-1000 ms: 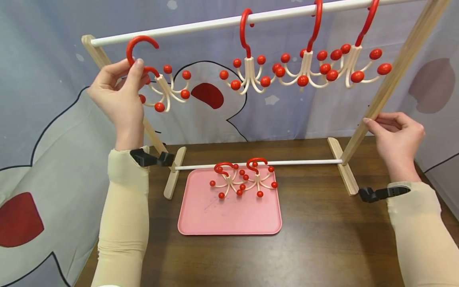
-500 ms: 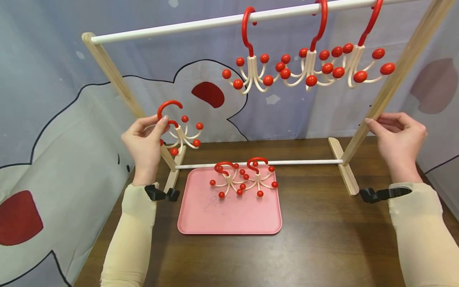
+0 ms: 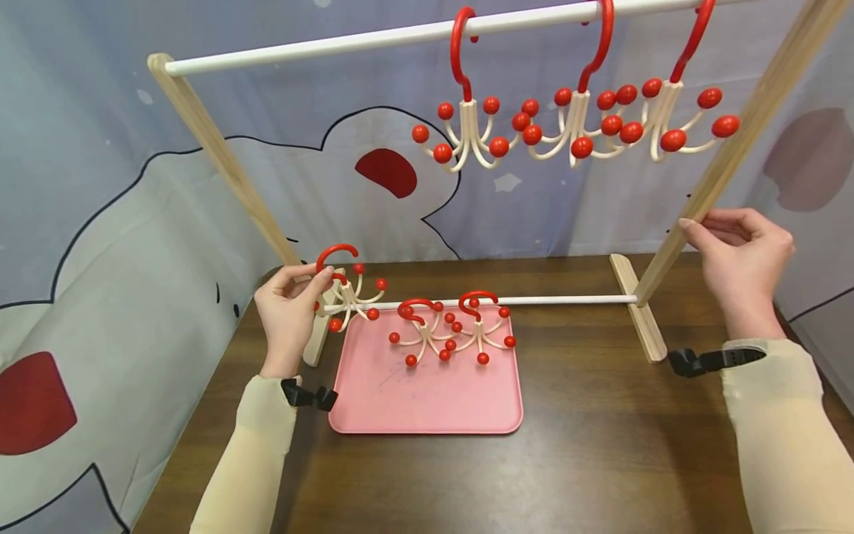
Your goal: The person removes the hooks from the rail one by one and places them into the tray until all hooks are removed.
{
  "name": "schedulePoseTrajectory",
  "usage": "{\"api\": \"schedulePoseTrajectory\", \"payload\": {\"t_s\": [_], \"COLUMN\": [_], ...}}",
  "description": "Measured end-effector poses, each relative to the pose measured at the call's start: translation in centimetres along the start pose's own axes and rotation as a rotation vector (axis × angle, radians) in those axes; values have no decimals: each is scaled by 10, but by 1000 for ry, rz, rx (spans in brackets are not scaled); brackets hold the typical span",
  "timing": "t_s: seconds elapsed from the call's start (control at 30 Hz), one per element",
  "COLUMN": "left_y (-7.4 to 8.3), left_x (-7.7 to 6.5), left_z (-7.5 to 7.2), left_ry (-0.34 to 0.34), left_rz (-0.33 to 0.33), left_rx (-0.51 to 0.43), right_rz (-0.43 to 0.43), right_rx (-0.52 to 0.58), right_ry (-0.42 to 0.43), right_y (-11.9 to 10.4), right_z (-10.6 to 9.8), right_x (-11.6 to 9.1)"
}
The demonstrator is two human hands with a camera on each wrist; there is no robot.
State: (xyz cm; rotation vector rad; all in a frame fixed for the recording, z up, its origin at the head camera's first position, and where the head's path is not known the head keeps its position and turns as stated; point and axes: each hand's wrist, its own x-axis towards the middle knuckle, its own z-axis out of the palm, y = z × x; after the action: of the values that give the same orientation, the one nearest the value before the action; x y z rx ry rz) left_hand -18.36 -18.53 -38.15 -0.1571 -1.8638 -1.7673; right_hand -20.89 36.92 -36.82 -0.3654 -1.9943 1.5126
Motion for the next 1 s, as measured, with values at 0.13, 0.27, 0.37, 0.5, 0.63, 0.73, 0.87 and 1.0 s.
{"api": "schedulePoseTrajectory", "payload": {"t_s": [0.13,0.27,0.37,0.5,0.63,0.73,0.87,1.0], "left_y": [8,11,8,4,-2,-5,-7,-6], "left_x": [-12,-20,-24,-32,-38,-42,-45,-48], "left_z": [-2,-4,-7,-8,-10,-12,-13,-13], "left_ry": [-25,-40,-47,-50,-56,-65,-77,-88], "left_rz": [-39,-45,-51,-79,-102,-109,-110,-110], "left_rx": [32,55,83,100,118,137,142,133], "right_rz": [-4,-11,-20,-18,-11,-12,-13,-15], "right_rx": [23,12,2,4,14,6,-6,-6], "right_ry": [-4,-3,-1,1,-1,-1,-3,-3], "right_y": [-2,-1,0,0,0,0,0,0], "right_z": [0,1,0,0,0,0,0,0], "right_x": [0,1,1,1,0,0,-1,-1]}}
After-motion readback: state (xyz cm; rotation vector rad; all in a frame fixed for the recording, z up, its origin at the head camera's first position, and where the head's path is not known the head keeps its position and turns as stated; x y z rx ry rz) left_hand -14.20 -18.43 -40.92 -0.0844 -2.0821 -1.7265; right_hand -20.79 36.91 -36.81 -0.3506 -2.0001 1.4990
